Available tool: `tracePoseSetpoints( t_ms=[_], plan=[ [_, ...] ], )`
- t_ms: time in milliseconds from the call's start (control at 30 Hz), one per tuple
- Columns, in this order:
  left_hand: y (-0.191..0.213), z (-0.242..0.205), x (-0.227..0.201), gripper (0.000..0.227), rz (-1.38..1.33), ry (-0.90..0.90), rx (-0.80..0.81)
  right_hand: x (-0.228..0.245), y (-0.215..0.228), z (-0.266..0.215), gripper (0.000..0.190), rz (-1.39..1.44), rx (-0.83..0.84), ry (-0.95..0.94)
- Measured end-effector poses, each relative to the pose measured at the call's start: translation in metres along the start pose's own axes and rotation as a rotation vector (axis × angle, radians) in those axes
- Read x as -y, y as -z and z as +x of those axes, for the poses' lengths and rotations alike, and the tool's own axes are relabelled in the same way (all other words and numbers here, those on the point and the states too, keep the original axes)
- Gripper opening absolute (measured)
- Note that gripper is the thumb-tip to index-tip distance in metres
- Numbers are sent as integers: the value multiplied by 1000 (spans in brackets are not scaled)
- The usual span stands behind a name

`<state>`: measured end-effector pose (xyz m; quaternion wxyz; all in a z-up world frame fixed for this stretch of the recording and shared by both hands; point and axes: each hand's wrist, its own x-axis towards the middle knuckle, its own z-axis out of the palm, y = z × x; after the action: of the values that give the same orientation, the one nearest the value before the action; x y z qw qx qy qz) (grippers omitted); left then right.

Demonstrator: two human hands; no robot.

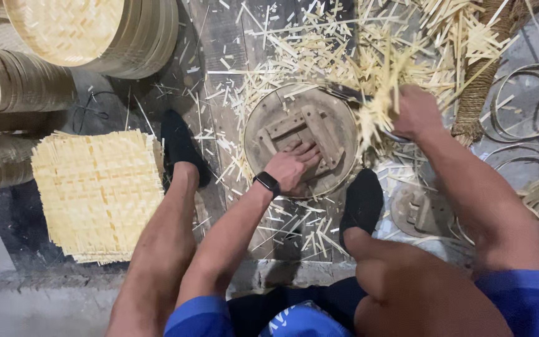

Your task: The person sits on the floor and repeatedly places a circular bamboo frame onto a woven bamboo mat. They use a pair of shears to trim the excess woven material around the frame's edge. After trimming, the person removes the frame and stacks the finished circular mat with others.

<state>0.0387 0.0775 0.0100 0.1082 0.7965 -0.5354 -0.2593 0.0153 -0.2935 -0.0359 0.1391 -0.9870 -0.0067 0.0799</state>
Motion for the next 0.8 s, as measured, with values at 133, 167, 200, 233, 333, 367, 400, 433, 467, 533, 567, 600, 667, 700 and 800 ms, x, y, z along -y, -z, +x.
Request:
tracePoseSetpoints(
  t_ms=[133,167,200,233,333,367,400,433,467,533,567,600,667,700,800],
  plan=[
    [1,1,-5,78,-36,10,-32,33,8,27,57,-280,159,66],
    [1,1,-5,76,-36,16,-25,40,10,34,44,-243,244,23],
    [2,0,-4,81,-9,11,4,44,13,41,31,-205,329,-20],
    [3,1,-4,86,16,5,29,42,17,47,30,-99,315,-73],
    [2,2,-4,83,-21,-14,-38,13,22,48,30,78,341,-263],
    [1,1,-4,80,-52,-19,-84,-5,24,38,30,38,395,-345],
    [1,1,-5,84,-36,-3,-39,-24,24,30,30,12,428,-407],
    [2,2,-5,88,-17,9,3,-46,26,18,31,57,445,-430],
    [3,3,-4,92,3,21,45,-67,27,6,32,112,474,-447],
    [6,3,-4,85,-12,18,18,-101,26,-30,35,250,596,-462],
    [6,3,-4,81,-22,15,5,-113,24,-47,37,329,688,-453],
    [7,3,-4,79,-39,3,-16,-121,21,-66,38,400,784,-440],
    [7,2,-4,74,-71,-15,-60,-125,12,-92,40,385,981,-372],
    [9,1,-3,75,-71,-14,-46,-122,6,-100,43,360,1086,-331],
    [13,1,-4,77,-75,-12,-15,-119,-7,-90,49,83,1205,-163]
  ],
)
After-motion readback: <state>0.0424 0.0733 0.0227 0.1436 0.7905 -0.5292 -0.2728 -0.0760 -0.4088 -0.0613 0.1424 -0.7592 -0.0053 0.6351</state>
